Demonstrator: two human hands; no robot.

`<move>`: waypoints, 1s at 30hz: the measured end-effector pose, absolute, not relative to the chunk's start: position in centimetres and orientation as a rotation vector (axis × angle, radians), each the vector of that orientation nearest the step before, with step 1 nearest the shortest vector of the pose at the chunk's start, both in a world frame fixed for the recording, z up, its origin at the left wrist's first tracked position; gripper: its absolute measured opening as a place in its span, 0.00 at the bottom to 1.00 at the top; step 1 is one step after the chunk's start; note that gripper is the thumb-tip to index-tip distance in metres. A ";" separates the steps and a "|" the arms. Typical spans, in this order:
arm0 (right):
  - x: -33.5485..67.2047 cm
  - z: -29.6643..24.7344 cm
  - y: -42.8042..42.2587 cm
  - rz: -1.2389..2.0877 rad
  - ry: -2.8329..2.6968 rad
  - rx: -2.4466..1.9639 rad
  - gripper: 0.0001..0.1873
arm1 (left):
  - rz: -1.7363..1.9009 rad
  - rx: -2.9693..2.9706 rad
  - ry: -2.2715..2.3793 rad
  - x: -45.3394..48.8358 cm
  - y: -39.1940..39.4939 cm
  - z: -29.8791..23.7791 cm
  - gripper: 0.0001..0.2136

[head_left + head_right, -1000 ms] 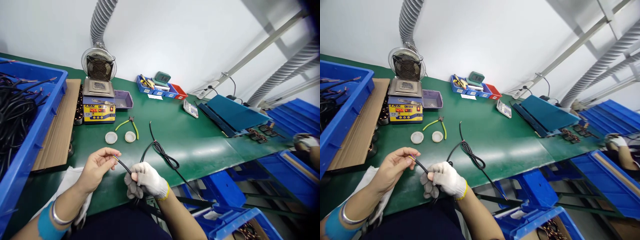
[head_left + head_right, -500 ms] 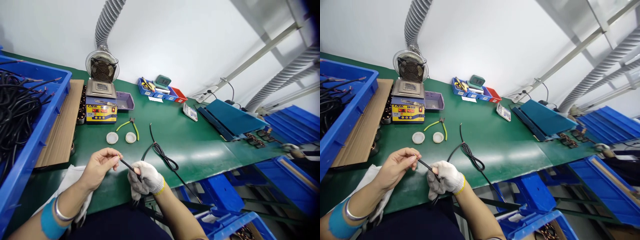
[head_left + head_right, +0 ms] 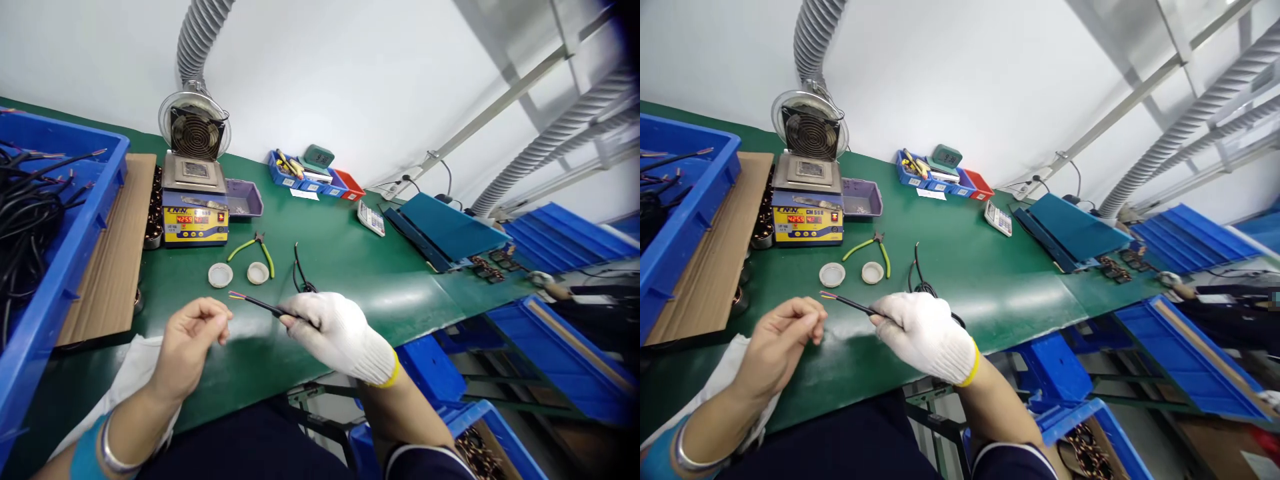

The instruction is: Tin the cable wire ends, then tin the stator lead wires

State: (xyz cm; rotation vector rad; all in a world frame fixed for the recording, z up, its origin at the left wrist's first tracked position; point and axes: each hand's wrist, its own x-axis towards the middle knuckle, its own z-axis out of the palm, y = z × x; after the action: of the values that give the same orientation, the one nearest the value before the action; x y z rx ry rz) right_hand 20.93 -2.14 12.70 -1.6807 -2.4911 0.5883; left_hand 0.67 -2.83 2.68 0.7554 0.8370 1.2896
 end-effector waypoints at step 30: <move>18.5 9.6 -2.0 0.873 -2.362 -1.650 0.13 | 1.331 0.415 0.983 1.6 -2.6 2.4 0.13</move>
State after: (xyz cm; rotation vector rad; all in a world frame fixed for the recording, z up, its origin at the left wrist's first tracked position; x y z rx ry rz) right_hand 18.48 -2.04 9.61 -1.6505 -2.3616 0.8728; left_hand 1.57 -2.63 2.36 0.4147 0.9833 1.3310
